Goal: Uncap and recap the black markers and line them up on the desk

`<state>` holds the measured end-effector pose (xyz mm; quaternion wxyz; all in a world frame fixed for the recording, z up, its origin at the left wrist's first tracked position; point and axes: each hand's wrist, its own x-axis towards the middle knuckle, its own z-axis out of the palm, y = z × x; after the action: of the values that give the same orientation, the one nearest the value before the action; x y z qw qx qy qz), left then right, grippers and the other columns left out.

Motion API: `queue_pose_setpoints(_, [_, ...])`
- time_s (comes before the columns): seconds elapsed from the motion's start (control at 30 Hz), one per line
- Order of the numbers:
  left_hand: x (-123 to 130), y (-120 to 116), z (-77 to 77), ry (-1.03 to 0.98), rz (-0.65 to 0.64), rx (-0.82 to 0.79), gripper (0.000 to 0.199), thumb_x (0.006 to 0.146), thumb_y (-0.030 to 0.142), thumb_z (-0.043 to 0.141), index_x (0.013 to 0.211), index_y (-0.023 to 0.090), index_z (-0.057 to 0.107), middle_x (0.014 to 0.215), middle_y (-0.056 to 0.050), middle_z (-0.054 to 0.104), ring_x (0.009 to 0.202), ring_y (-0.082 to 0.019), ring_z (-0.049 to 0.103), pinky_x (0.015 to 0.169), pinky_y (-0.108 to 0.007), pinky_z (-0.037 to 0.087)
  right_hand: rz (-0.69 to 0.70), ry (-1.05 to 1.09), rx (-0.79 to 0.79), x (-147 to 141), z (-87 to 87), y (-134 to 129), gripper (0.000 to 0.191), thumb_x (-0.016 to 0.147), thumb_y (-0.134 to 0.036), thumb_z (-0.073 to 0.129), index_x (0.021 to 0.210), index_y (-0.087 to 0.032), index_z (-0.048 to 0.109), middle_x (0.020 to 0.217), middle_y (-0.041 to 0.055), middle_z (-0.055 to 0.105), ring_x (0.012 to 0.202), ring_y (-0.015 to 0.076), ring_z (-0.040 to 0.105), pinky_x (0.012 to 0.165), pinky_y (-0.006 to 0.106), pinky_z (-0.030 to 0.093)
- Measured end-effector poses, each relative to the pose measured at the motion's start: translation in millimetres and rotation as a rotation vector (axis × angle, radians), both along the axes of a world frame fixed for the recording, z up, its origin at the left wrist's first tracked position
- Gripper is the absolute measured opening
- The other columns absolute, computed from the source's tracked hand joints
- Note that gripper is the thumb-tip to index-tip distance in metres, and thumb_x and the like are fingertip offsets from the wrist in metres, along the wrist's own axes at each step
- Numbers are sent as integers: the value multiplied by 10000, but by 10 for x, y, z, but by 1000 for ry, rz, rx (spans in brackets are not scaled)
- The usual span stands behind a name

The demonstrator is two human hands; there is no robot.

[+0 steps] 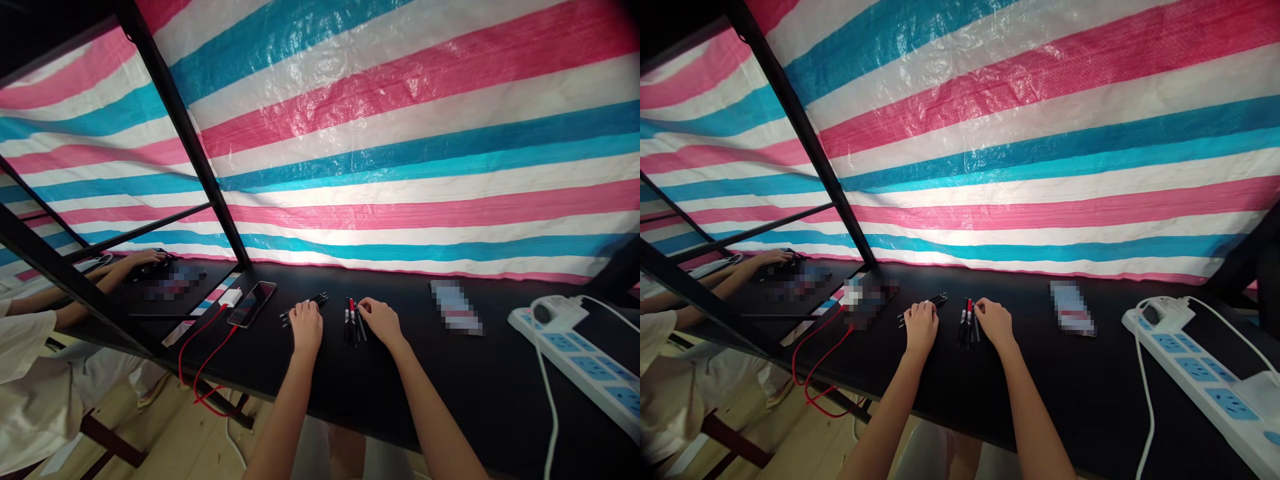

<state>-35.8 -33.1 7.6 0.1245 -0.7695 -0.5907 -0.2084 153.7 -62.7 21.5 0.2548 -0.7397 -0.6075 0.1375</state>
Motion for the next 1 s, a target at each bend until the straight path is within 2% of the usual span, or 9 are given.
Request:
queue_pose_setpoints(0.23, [14,11,-27,1,-12,11,129,797,177,426,861,191,537,896,-58,515,893,-204,440,842,-371,298,39,13,-23,-15,-31,-2,178,764,-384,527,838,-234,587,730,-5,604,651,134,527,530,221,265])
queue_pose_setpoints(0.47, [16,15,-37,6,7,47,136,791,168,416,851,186,537,892,-60,515,894,-209,443,867,-391,287,31,-29,-28,-64,-33,-1,136,757,-333,535,840,-230,559,719,-9,584,638,129,512,522,220,244])
queue_pose_setpoints(0.7, [22,15,-39,-30,4,9,124,784,160,442,868,190,527,904,-59,513,930,-205,452,890,-384,286,11,-70,-14,-86,-5,-20,114,755,-309,524,836,-232,545,716,-15,586,653,136,530,524,230,245])
queue_pose_setpoints(0.8, [50,-15,-2,-73,-76,-29,129,821,214,431,916,209,518,925,-45,515,941,-192,453,883,-365,296,5,-85,-15,-91,-4,-22,112,752,-293,521,840,-230,546,736,-10,592,666,137,539,532,230,256])
queue_pose_setpoints(1.0, [149,-90,49,-124,-393,-185,201,859,334,399,985,222,508,957,-20,518,920,-158,464,823,-301,331,-18,-131,-3,-109,-18,-18,163,755,-282,506,897,-218,556,820,16,611,727,152,562,577,235,298])
